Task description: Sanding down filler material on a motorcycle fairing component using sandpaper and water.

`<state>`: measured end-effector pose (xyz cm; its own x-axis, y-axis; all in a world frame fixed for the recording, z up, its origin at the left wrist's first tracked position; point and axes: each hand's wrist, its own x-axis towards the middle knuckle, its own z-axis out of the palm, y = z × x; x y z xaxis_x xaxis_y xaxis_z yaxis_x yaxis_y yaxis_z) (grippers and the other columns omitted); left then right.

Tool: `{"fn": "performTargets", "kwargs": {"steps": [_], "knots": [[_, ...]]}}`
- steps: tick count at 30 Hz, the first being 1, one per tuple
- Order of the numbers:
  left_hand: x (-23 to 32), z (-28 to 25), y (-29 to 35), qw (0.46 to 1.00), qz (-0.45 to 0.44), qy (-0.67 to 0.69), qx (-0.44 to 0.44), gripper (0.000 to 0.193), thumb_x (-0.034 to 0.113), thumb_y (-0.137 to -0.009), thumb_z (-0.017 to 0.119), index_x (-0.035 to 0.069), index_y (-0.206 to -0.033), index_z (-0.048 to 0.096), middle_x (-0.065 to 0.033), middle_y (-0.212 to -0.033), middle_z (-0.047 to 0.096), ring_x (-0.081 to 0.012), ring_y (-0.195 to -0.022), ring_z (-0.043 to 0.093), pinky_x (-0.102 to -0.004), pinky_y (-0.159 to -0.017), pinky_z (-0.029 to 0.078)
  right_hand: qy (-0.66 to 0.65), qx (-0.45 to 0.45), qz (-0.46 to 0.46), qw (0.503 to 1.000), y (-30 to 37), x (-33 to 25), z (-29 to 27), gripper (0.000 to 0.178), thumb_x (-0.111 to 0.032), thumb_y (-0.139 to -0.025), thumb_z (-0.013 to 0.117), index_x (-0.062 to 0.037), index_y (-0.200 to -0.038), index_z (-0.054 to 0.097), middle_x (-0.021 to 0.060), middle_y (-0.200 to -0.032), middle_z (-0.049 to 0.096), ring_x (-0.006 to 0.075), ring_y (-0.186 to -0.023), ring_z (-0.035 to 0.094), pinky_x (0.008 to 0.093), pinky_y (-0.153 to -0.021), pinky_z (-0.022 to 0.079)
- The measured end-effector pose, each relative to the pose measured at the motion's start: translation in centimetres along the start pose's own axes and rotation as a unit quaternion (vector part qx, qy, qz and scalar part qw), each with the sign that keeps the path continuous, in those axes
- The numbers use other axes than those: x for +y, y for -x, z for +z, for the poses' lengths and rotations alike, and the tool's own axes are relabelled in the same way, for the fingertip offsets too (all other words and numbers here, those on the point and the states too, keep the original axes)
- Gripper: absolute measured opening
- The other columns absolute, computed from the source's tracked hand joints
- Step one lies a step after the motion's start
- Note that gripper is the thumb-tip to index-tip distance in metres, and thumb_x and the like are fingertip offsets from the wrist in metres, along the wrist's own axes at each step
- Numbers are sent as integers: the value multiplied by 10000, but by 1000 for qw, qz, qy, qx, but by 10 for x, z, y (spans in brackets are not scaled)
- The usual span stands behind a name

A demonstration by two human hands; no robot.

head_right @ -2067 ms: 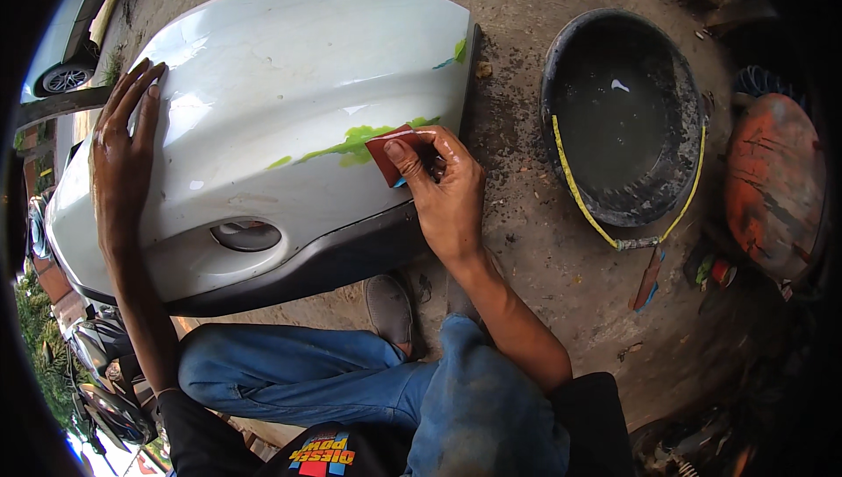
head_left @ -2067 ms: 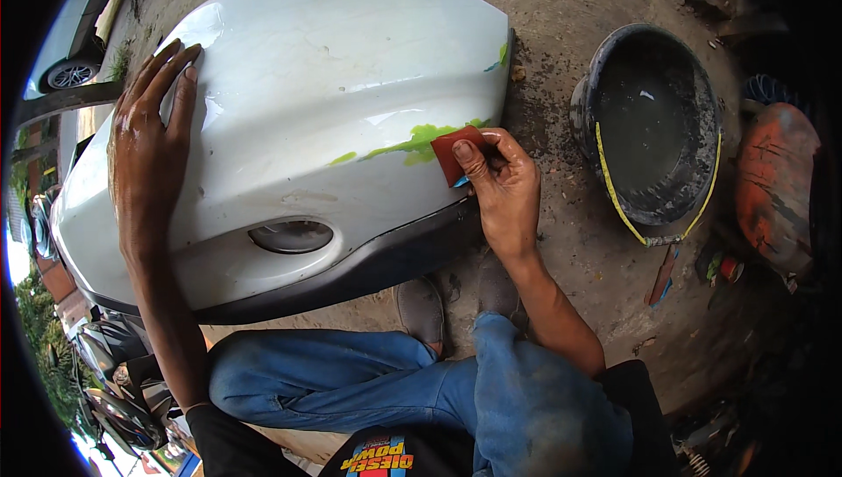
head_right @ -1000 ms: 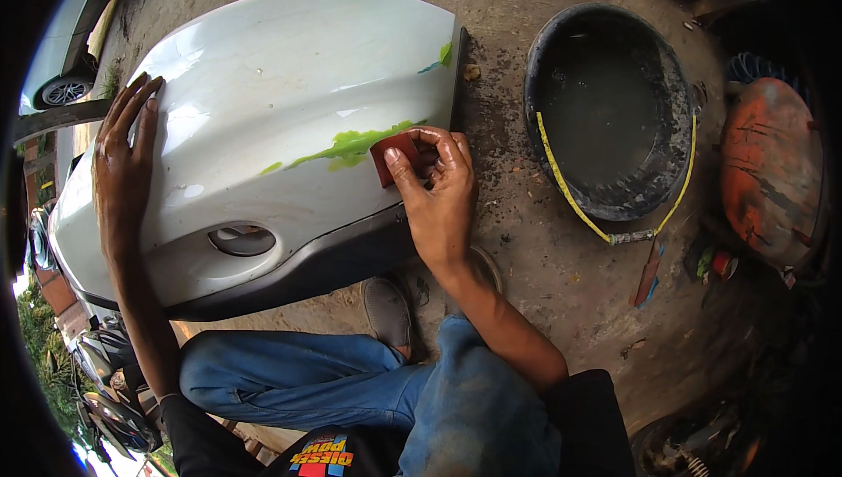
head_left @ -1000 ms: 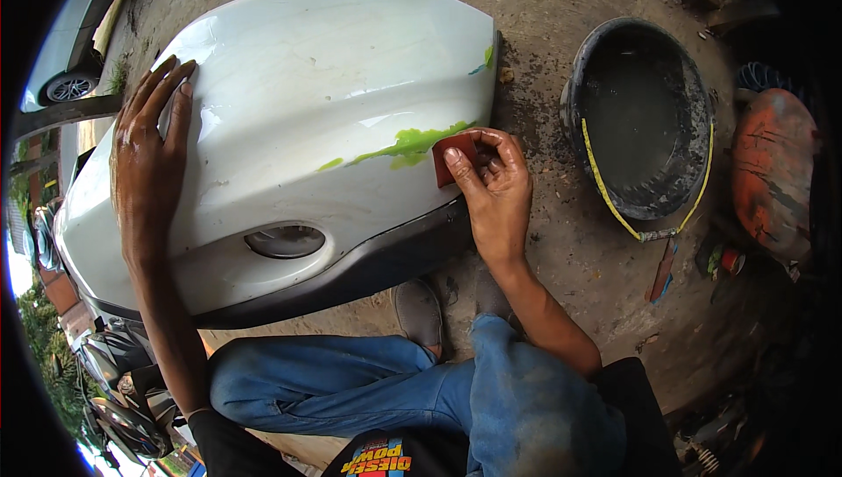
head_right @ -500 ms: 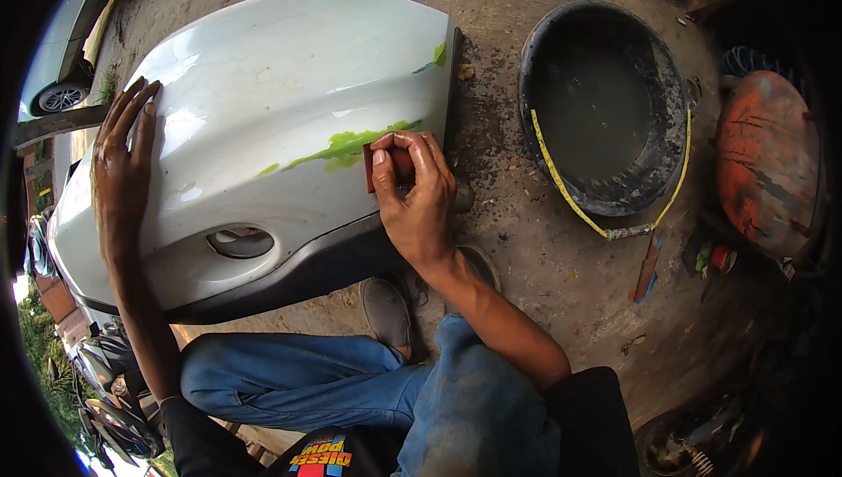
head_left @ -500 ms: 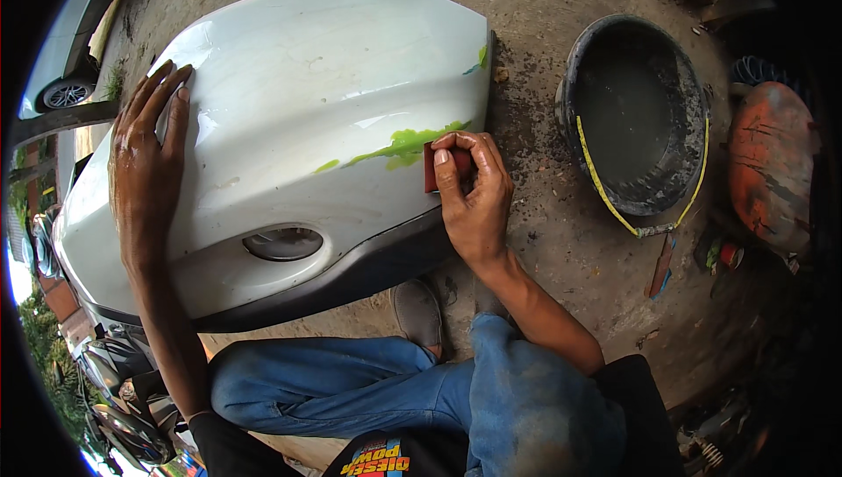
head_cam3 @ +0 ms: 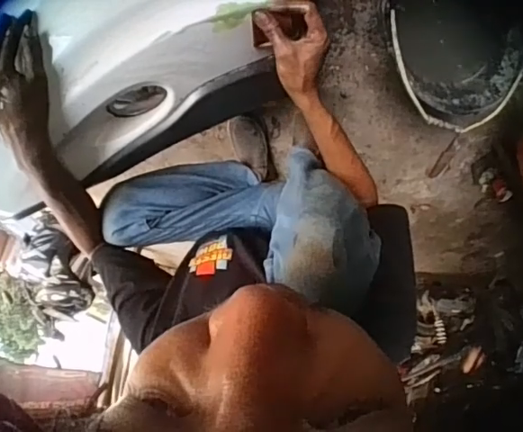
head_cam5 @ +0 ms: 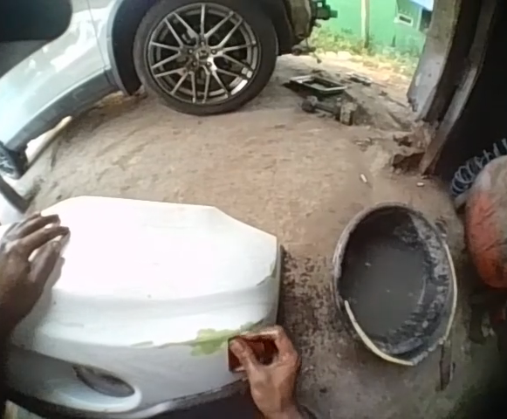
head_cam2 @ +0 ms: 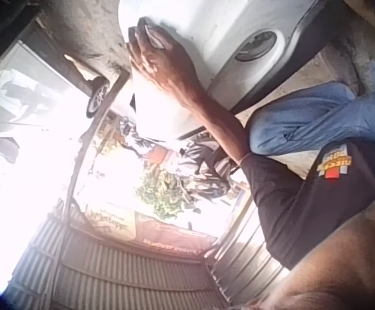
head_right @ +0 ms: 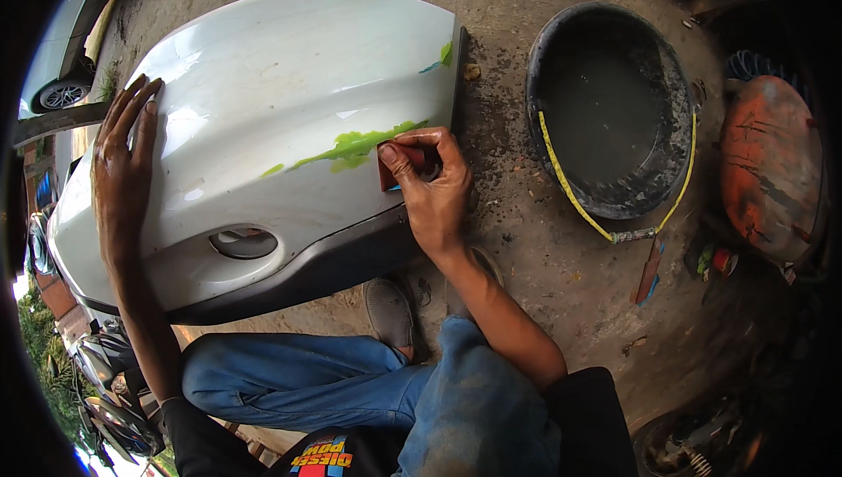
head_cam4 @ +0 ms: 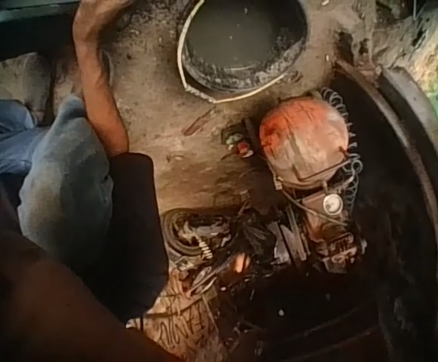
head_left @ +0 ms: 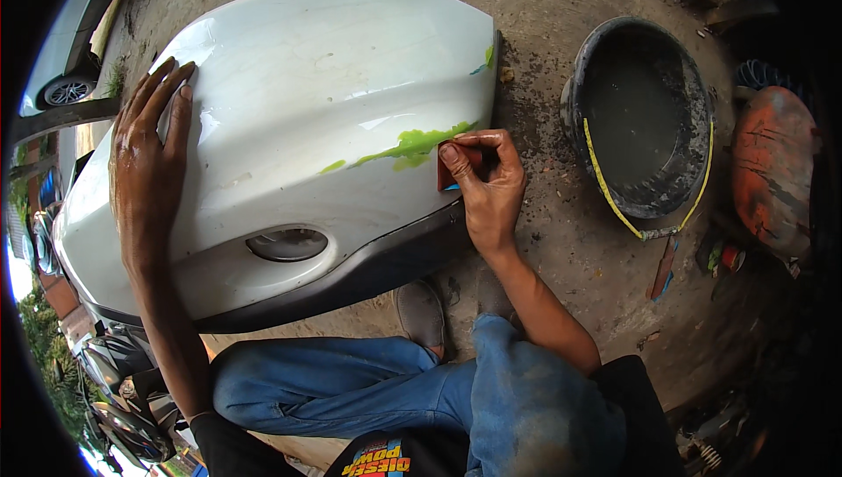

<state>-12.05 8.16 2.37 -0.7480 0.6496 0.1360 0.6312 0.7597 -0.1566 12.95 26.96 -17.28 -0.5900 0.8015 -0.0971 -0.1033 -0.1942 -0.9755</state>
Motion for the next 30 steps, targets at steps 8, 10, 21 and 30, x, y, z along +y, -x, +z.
{"fn": "performTargets", "kwargs": {"steps": [8, 10, 21, 30], "knots": [[3, 3, -1, 1000, -6, -3, -4, 374, 333, -1099, 562, 172, -1402, 711, -74, -1521, 624, -281, -1434, 557, -440, -1246, 372, 123, -100, -104, 982, -15, -6, -1, 150, -56, -937, 827, -65, -944, 677, 3, -886, 623, 119, -899, 602, 272, -839, 495], [3, 1, -2, 1000, -4, -4, -4, 373, 332, -1098, 562, 174, -1401, 712, -72, -1520, 624, -280, -1434, 557, -440, -1249, 368, 129, -110, -92, 981, -16, -16, 3, 156, -68, -919, 843, -58, -913, 687, 14, -877, 635, 134, -885, 591, 288, -841, 484], [6, -2, -2, 1000, -3, 8, -8, 370, 323, -1095, 567, 172, -1401, 710, -78, -1523, 620, -289, -1431, 557, -441, -1246, 370, 189, -144, -174, 956, -18, -30, 11, 177, -128, -886, 882, -65, -889, 717, 8, -869, 667, 137, -819, 610, 308, -875, 492], [7, 1, -4, 1000, -2, 5, -1, 377, 327, -1096, 565, 172, -1409, 707, -82, -1526, 618, -285, -1448, 540, -432, -1247, 365, 193, -132, -211, 949, -22, -35, 21, 159, -150, -854, 895, -113, -850, 741, -4, -819, 699, 132, -816, 579, 338, -849, 450]]}}
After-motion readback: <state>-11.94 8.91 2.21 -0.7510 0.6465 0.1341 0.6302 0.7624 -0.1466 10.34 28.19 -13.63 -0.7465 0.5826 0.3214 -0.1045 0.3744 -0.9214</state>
